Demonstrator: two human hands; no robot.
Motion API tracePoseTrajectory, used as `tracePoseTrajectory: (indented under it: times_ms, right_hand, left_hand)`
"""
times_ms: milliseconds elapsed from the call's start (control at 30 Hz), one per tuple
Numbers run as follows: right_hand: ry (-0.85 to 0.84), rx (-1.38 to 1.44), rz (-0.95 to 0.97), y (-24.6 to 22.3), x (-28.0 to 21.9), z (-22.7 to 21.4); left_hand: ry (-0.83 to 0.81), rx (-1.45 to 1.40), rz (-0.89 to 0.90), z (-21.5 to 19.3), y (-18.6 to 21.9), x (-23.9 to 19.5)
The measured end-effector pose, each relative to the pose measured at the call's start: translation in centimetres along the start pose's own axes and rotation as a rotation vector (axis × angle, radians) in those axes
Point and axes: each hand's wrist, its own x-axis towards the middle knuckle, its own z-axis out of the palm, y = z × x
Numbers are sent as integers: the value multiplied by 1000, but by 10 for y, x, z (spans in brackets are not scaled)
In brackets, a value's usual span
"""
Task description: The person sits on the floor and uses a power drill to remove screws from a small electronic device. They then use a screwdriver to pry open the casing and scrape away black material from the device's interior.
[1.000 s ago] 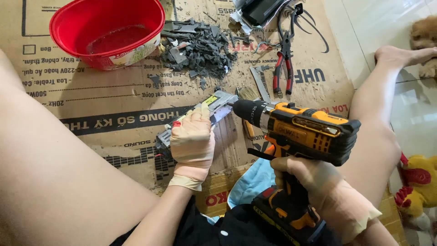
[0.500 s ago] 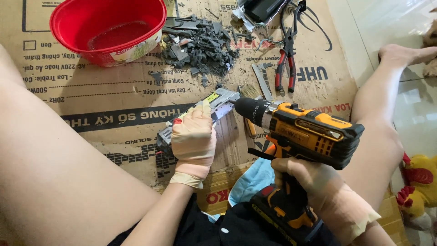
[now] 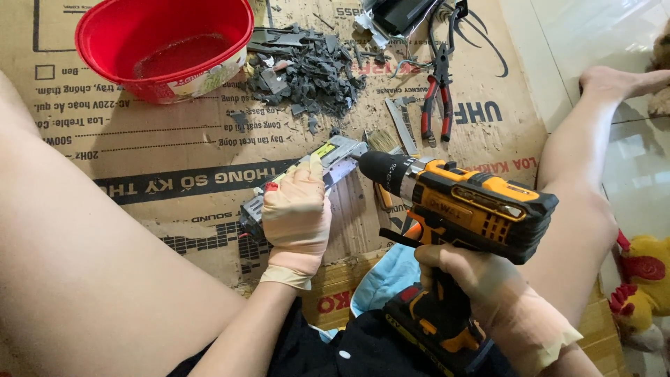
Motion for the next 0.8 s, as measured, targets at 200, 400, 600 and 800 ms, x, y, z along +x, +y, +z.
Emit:
tracePoseTrajectory:
  times_ms: [200,400,600,800]
  right_hand:
    - [-14,-62,-124,0,-4,-2]
    - [-14,125,-105,5,3,-12]
    - [-120,580,-162,-3,48,-35]
    - [-324,929,8,5,158,-72]
  left_hand:
    - [0,-8,-9,1,1,5]
    - [-17,29,-33,-3,3,5]
    - [-37,81,-21,-8,-1,15]
    - [-80,126,0,-4,-3,16]
